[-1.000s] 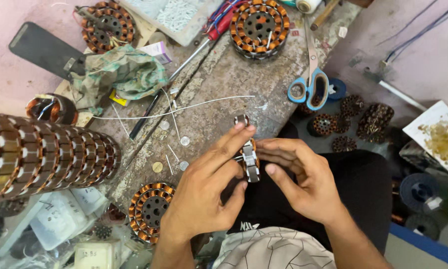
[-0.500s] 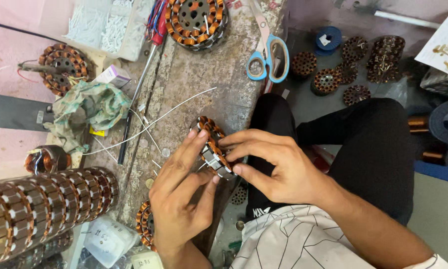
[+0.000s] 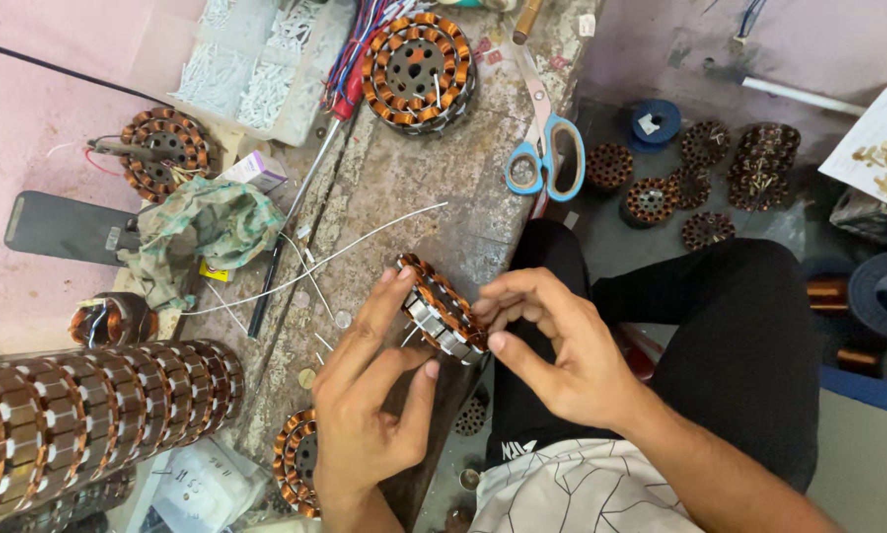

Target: The person manipulates copper wire and components by hand and using shears to wind motor stators. They wrap wire around the stator cores, tuck in insulation pieces, and trim excess wire ends while working at a cluttered workshop table.

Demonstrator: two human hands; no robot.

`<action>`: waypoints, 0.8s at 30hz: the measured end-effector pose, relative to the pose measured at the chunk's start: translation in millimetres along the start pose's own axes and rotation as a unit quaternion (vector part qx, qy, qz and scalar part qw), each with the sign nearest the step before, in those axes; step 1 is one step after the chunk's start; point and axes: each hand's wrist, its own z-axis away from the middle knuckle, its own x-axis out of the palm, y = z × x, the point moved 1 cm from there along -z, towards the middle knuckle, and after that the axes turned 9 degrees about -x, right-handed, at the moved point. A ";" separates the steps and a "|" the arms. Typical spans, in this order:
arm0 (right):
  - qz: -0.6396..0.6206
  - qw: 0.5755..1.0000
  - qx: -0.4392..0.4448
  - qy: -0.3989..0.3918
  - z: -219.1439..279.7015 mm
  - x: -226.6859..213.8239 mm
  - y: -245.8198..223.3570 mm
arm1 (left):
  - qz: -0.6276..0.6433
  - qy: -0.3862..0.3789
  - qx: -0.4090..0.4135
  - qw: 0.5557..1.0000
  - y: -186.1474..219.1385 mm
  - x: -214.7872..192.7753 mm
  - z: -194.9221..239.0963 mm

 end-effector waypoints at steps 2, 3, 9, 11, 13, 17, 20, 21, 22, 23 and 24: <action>0.078 0.993 -0.082 -0.037 0.1 -2.8 -2.2 | 0.002 0.004 0.003 1.000 -1.4 2.5 0.1; 0.103 0.990 -0.084 -0.044 -0.5 -4.5 -1.8 | 0.004 0.006 0.002 1.000 -2.1 3.4 0.7; -0.102 0.994 0.003 -0.040 -4.0 -17.8 15.4 | 0.059 0.023 0.035 0.997 -6.4 10.7 2.0; -0.274 0.959 0.063 -0.034 -5.7 -29.9 23.4 | 0.090 0.043 0.038 0.994 -4.2 18.4 0.5; -0.368 0.927 0.068 -0.030 -7.3 -44.7 31.3 | 0.088 0.053 0.031 0.994 -1.6 24.7 0.0; -0.446 0.894 0.038 0.005 -17.7 -84.5 35.5 | 0.078 0.057 0.030 0.995 -1.2 26.2 1.9; -0.356 0.928 -0.021 0.105 -42.3 -112.4 16.7 | 0.073 0.045 0.020 0.996 -3.5 25.4 3.7; -0.282 0.946 -0.055 0.153 -54.7 -115.6 8.0 | 0.074 0.035 0.023 0.996 -4.0 26.3 4.6; -0.182 0.962 -0.103 0.175 -64.3 -113.8 -3.7 | 0.074 0.026 0.027 0.997 -4.2 28.1 6.2; -0.082 0.966 -0.152 0.194 -74.3 -110.3 -19.3 | 0.075 0.016 0.030 0.997 -4.6 30.6 7.3; -0.005 0.972 -0.182 0.151 -87.3 -98.2 -30.8 | 0.070 0.020 0.047 0.996 -6.0 33.3 7.1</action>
